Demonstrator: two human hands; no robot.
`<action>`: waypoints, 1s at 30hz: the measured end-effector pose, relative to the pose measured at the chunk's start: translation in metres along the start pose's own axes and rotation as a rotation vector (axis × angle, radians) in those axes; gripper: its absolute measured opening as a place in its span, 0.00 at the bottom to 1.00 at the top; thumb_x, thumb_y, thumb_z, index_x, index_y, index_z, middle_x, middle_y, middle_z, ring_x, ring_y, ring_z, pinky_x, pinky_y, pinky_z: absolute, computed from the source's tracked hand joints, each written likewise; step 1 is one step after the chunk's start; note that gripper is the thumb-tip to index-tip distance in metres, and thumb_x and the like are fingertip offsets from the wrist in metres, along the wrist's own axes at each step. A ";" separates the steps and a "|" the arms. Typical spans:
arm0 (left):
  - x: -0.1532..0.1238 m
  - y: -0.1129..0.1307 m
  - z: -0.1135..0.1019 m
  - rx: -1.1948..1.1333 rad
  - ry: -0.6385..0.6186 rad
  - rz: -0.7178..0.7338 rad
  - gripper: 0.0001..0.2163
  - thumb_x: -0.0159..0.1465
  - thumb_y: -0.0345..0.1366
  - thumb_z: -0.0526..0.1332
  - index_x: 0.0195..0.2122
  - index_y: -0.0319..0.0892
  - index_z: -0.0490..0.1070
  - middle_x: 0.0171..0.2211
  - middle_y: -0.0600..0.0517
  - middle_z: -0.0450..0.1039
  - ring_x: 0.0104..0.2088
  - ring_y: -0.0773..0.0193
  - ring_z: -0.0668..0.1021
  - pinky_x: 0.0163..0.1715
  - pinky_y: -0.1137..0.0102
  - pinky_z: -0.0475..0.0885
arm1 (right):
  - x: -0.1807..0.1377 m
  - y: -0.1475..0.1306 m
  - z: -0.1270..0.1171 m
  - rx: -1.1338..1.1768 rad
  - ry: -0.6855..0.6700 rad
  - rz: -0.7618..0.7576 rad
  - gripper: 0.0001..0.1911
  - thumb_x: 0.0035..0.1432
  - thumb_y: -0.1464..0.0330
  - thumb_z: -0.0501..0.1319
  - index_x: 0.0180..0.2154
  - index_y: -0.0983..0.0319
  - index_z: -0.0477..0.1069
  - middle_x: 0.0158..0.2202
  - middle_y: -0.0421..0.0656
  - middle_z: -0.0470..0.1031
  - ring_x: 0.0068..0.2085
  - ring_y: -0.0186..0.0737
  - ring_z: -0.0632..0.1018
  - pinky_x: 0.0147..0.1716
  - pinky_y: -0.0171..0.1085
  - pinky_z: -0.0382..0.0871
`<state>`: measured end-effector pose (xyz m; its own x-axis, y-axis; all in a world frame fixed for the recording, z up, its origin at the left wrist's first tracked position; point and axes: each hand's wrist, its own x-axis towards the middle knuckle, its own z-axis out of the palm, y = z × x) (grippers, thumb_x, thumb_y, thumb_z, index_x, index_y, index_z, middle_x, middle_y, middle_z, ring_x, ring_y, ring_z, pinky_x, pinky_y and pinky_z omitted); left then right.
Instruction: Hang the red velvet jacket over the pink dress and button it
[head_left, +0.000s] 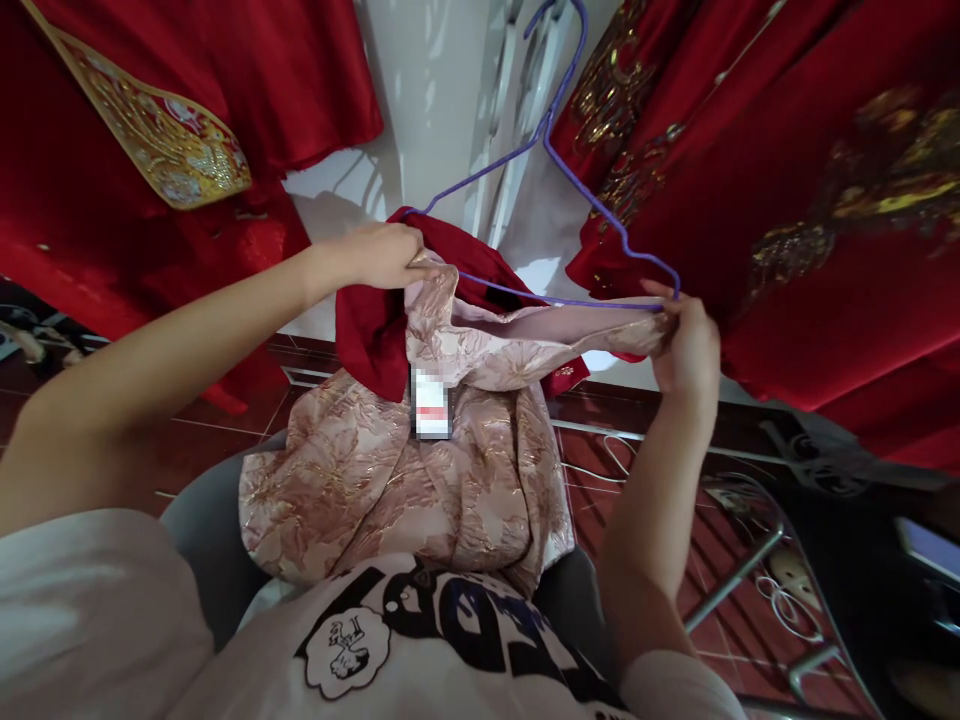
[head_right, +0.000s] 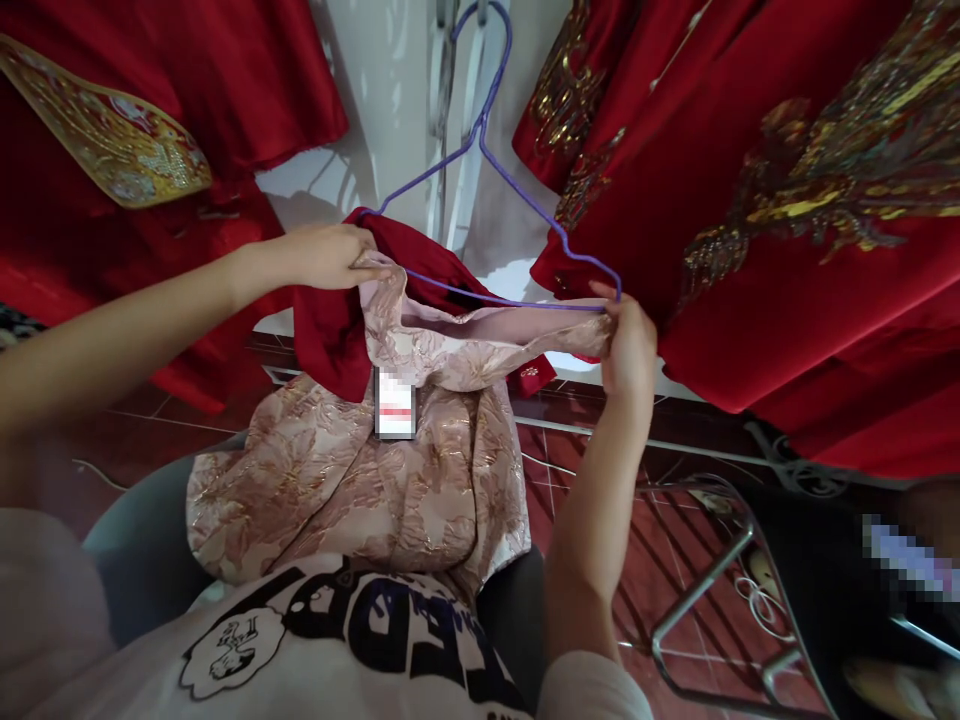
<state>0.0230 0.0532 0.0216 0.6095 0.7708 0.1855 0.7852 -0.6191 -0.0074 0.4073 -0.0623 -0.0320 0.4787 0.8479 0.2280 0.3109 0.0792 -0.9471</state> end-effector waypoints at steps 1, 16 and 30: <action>-0.001 0.005 -0.001 0.018 0.031 0.038 0.22 0.67 0.55 0.60 0.43 0.41 0.81 0.42 0.46 0.77 0.50 0.46 0.80 0.49 0.59 0.71 | -0.008 0.000 0.000 0.063 -0.043 0.020 0.24 0.53 0.63 0.51 0.48 0.58 0.78 0.48 0.51 0.81 0.49 0.51 0.81 0.44 0.43 0.74; 0.017 0.088 0.077 -0.216 0.140 0.217 0.15 0.65 0.48 0.71 0.34 0.40 0.83 0.49 0.40 0.74 0.54 0.42 0.75 0.56 0.51 0.68 | -0.053 -0.006 -0.040 0.221 0.028 -0.160 0.32 0.41 0.61 0.64 0.52 0.42 0.76 0.63 0.44 0.75 0.64 0.57 0.76 0.53 0.58 0.74; -0.027 0.089 0.074 -0.226 0.352 0.022 0.14 0.71 0.45 0.63 0.35 0.44 0.83 0.42 0.42 0.73 0.50 0.42 0.74 0.53 0.45 0.66 | -0.059 -0.004 -0.035 0.532 0.342 -0.254 0.22 0.61 0.47 0.48 0.39 0.28 0.83 0.58 0.27 0.79 0.66 0.49 0.75 0.55 0.59 0.74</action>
<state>0.0846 -0.0117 -0.0569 0.5208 0.6827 0.5126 0.7047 -0.6827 0.1933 0.4069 -0.1311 -0.0337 0.7040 0.5625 0.4336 0.0434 0.5753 -0.8168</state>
